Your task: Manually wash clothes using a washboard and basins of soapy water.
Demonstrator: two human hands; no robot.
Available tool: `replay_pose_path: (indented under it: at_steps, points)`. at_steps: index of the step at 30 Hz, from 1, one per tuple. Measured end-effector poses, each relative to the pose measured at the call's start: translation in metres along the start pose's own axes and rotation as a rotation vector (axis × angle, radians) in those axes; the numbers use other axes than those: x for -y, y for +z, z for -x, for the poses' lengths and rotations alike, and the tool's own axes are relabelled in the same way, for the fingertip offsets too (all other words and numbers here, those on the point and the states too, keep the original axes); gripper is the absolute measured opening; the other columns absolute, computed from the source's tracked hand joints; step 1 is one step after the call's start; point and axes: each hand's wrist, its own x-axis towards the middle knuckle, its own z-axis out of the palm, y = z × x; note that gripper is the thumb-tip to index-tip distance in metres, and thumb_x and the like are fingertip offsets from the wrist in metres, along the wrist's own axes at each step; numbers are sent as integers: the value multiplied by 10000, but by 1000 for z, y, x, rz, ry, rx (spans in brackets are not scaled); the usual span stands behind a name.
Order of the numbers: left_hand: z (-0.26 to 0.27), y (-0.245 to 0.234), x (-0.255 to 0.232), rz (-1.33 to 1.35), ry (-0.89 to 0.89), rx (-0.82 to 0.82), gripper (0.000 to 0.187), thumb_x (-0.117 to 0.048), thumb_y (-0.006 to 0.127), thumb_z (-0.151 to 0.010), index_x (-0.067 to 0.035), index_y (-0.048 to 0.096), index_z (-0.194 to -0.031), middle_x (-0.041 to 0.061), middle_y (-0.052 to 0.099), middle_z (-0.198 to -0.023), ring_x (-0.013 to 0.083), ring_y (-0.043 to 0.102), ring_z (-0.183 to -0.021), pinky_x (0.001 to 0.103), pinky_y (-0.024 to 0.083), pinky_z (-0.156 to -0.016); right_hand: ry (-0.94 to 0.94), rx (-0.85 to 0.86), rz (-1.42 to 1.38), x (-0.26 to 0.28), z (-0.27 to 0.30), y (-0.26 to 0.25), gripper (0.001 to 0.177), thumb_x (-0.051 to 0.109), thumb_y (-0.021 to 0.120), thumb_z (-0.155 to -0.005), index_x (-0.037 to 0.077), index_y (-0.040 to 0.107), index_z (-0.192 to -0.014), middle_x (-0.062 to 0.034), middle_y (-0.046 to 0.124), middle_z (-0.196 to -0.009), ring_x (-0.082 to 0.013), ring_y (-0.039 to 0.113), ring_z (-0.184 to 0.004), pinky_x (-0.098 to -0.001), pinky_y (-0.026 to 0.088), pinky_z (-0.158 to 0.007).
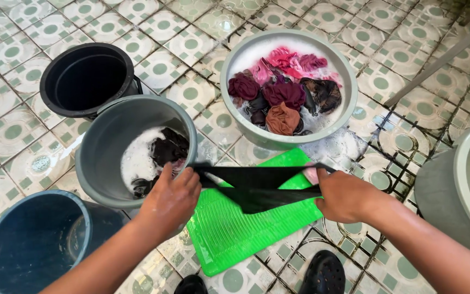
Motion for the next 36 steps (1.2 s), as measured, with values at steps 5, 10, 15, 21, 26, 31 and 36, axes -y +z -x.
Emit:
replay_pose_path:
  at_steps: [5, 10, 15, 21, 26, 31, 36]
  points:
    - [-10, -15, -25, -135, -17, 220, 385, -397, 546, -964, -238, 707, -1276, 149, 479, -1545, 407, 364, -1442, 849, 137, -1156, 95, 55, -271, 31, 31, -22, 640, 361, 497, -1031, 115, 237, -1562, -232, 675, -1280, -314, 768, -1078, -476, 595, -1023]
    - [-12, 33, -108, -216, 351, 531, 541, -376, 512, -1070, -62, 500, -1510, 326, 355, -1607, 595, 205, -1498, 893, -24, -1111, 36, 105, -323, 23, -48, 126, 650, 313, 588, -951, 61, 295, -1475, -253, 591, -1325, -403, 669, -1198, -471, 574, -1013]
    - [2, 136, -203, 93, 681, 236, 415, -330, 518, -1032, -127, 713, -1337, 327, 459, -1512, 547, 306, -1459, 901, -25, -1124, -417, 96, -191, 19, -98, 253, 479, 257, 586, -858, 24, 538, -1274, -289, 615, -1184, -458, 599, -1134, -507, 522, -970]
    - [-11, 155, -198, 699, 325, -255, 981, -314, 692, -710, 24, 330, -1556, 246, 257, -1666, 409, 228, -1528, 626, 160, -1182, -44, -562, -360, -31, -155, 185, 587, 378, 623, -843, 153, 514, -1373, -182, 614, -1287, -415, 629, -1140, -589, 536, -894]
    - [-11, 189, -228, 461, -50, -493, 1494, -823, 710, -386, -162, 172, -1613, 124, 56, -1757, 382, 8, -1629, 635, 17, -1266, 145, -579, -106, -62, -215, 170, 817, 478, 451, -936, 155, 211, -1647, -203, 426, -1508, -435, 502, -1216, -580, 498, -896]
    - [-10, 182, -221, 431, -43, -454, 1406, -824, 680, -498, -185, 160, -1637, 109, 76, -1751, 387, 23, -1625, 626, 26, -1273, -696, -939, -120, 69, -188, 176, 319, 260, 553, -892, 176, 722, -1149, -79, 699, -1245, -333, 640, -1064, -568, 415, -873]
    - [-11, 181, -216, 882, 171, 14, 1071, -462, 684, -807, -157, 119, -1664, 184, 343, -1596, 508, 193, -1469, 749, -53, -1144, -964, -691, 143, 109, -198, 191, 511, 217, 611, -897, 254, 580, -1406, -43, 642, -1282, -294, 616, -763, -508, 479, -582]
